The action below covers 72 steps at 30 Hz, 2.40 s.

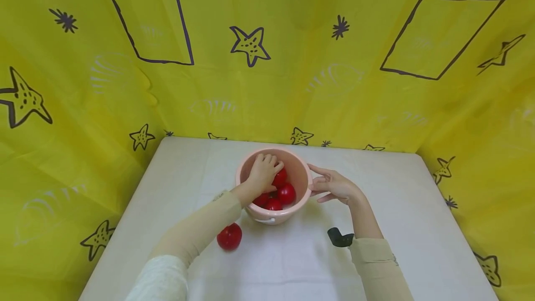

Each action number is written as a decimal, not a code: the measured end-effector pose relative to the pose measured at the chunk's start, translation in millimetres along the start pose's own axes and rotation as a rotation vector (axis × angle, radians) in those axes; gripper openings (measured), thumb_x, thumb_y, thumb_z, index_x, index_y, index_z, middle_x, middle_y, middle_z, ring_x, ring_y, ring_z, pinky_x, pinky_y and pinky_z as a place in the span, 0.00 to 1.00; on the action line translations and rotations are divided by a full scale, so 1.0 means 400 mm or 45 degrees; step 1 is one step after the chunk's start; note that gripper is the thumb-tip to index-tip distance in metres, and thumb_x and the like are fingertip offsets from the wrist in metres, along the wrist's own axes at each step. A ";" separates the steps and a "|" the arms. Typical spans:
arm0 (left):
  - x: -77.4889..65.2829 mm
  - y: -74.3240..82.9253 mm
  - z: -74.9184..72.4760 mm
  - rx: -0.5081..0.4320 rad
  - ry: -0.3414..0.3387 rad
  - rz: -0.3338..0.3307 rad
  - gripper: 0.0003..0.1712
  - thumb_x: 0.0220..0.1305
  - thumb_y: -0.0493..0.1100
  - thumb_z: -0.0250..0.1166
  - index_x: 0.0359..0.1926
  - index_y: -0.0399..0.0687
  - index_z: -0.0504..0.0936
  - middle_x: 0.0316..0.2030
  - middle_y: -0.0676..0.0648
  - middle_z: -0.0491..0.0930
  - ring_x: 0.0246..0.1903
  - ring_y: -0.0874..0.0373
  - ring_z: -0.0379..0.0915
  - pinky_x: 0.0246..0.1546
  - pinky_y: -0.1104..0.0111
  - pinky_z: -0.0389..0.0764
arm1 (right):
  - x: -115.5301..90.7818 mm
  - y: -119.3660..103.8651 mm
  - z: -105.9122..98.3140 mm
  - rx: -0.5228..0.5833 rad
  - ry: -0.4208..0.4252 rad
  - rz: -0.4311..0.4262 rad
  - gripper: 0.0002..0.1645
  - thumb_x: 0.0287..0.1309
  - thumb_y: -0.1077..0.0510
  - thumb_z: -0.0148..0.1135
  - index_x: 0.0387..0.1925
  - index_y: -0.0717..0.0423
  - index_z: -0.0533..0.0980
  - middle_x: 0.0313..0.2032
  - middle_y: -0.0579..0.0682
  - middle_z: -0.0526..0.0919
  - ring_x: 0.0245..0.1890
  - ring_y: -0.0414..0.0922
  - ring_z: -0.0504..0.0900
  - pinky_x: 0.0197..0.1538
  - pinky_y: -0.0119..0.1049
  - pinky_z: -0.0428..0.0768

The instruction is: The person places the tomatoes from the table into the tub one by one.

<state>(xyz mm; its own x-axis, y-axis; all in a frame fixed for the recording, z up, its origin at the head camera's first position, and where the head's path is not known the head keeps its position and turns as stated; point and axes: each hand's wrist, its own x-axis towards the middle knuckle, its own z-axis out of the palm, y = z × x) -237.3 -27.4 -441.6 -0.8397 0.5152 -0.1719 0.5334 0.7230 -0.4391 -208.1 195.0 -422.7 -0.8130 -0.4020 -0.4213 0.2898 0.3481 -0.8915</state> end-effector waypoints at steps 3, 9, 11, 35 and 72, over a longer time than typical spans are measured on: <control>-0.001 -0.006 0.002 -0.148 0.118 -0.009 0.45 0.47 0.71 0.59 0.63 0.57 0.61 0.54 0.48 0.67 0.55 0.53 0.59 0.55 0.58 0.66 | 0.000 0.001 -0.001 0.011 -0.003 0.002 0.42 0.56 0.58 0.60 0.69 0.48 0.53 0.43 0.61 0.81 0.38 0.49 0.83 0.36 0.41 0.82; -0.018 -0.027 -0.007 -0.464 0.574 -0.099 0.35 0.51 0.61 0.59 0.59 0.55 0.66 0.51 0.49 0.70 0.52 0.53 0.63 0.54 0.55 0.68 | 0.001 0.002 -0.001 0.014 0.002 0.010 0.42 0.56 0.57 0.60 0.69 0.48 0.53 0.42 0.59 0.82 0.38 0.49 0.83 0.35 0.40 0.83; -0.032 -0.033 -0.012 -0.502 0.713 -0.129 0.34 0.50 0.59 0.59 0.58 0.54 0.68 0.49 0.49 0.71 0.49 0.53 0.64 0.52 0.56 0.69 | 0.001 0.003 -0.001 0.014 0.007 0.013 0.42 0.56 0.57 0.60 0.69 0.48 0.53 0.42 0.59 0.82 0.38 0.49 0.83 0.35 0.40 0.83; -0.363 0.007 0.137 -0.784 0.851 -0.362 0.38 0.43 0.60 0.63 0.54 0.47 0.72 0.47 0.44 0.74 0.44 0.49 0.67 0.43 0.55 0.70 | -0.003 -0.005 -0.001 0.004 -0.010 -0.001 0.42 0.56 0.58 0.60 0.69 0.49 0.52 0.43 0.62 0.80 0.37 0.48 0.83 0.34 0.39 0.83; -0.443 0.094 0.328 -0.786 0.294 -0.473 0.46 0.36 0.68 0.66 0.54 0.48 0.71 0.43 0.47 0.74 0.42 0.53 0.67 0.40 0.55 0.71 | -0.002 0.001 -0.001 0.008 0.001 0.007 0.42 0.56 0.58 0.60 0.69 0.49 0.53 0.45 0.64 0.79 0.37 0.49 0.83 0.33 0.39 0.83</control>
<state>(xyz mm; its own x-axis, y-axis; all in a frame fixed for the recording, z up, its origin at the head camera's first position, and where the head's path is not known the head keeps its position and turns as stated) -81.8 -151.8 -543.3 -0.9689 0.2218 0.1096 0.2369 0.9593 0.1534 -207.5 195.7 -422.8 -0.8118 -0.3995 -0.4258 0.2972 0.3450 -0.8903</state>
